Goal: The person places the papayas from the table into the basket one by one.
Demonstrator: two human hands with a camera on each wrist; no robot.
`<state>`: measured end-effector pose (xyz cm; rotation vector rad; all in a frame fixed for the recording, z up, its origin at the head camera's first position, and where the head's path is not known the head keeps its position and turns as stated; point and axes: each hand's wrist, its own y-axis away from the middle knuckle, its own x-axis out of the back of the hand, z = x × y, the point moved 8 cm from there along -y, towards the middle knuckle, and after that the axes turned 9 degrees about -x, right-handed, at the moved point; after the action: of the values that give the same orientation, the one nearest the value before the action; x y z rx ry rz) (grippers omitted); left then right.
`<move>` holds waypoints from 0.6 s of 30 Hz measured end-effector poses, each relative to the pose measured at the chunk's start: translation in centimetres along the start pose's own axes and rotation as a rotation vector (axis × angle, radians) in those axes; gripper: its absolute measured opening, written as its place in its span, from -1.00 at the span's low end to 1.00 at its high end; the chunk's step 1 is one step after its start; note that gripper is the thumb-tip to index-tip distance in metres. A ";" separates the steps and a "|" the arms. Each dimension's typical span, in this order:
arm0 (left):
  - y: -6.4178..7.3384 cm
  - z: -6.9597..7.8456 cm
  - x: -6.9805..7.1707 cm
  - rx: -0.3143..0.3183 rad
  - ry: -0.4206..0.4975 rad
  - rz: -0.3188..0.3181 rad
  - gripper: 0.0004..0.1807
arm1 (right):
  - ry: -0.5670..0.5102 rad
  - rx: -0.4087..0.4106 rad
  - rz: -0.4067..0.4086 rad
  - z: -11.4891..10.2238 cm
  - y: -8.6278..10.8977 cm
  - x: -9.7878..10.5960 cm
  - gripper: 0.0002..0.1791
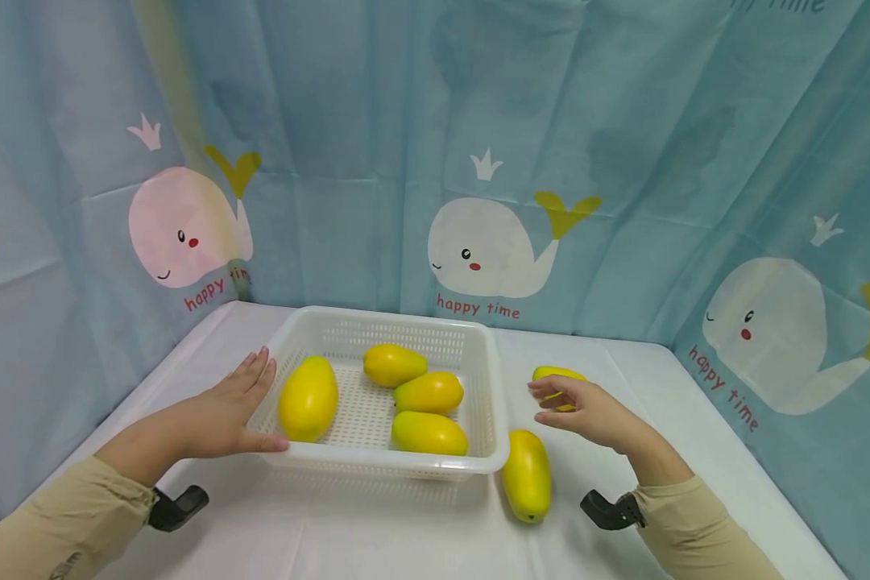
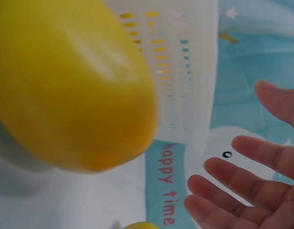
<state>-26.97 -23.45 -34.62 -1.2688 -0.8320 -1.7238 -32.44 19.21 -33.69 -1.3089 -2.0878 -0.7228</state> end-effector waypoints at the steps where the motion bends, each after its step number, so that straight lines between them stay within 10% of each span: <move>1: 0.0 0.0 0.0 0.000 0.002 0.000 0.33 | -0.001 -0.010 -0.004 0.4 0.1 -0.2 -0.49; 18: 0.1 0.2 0.1 0.004 0.016 -0.004 0.34 | 0.018 -0.180 0.000 3.1 0.4 -4.7 -0.12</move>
<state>-26.85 -23.32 -34.52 -1.2501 -0.8282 -1.7327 -30.90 18.64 -39.10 -1.3923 -2.0468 -0.9374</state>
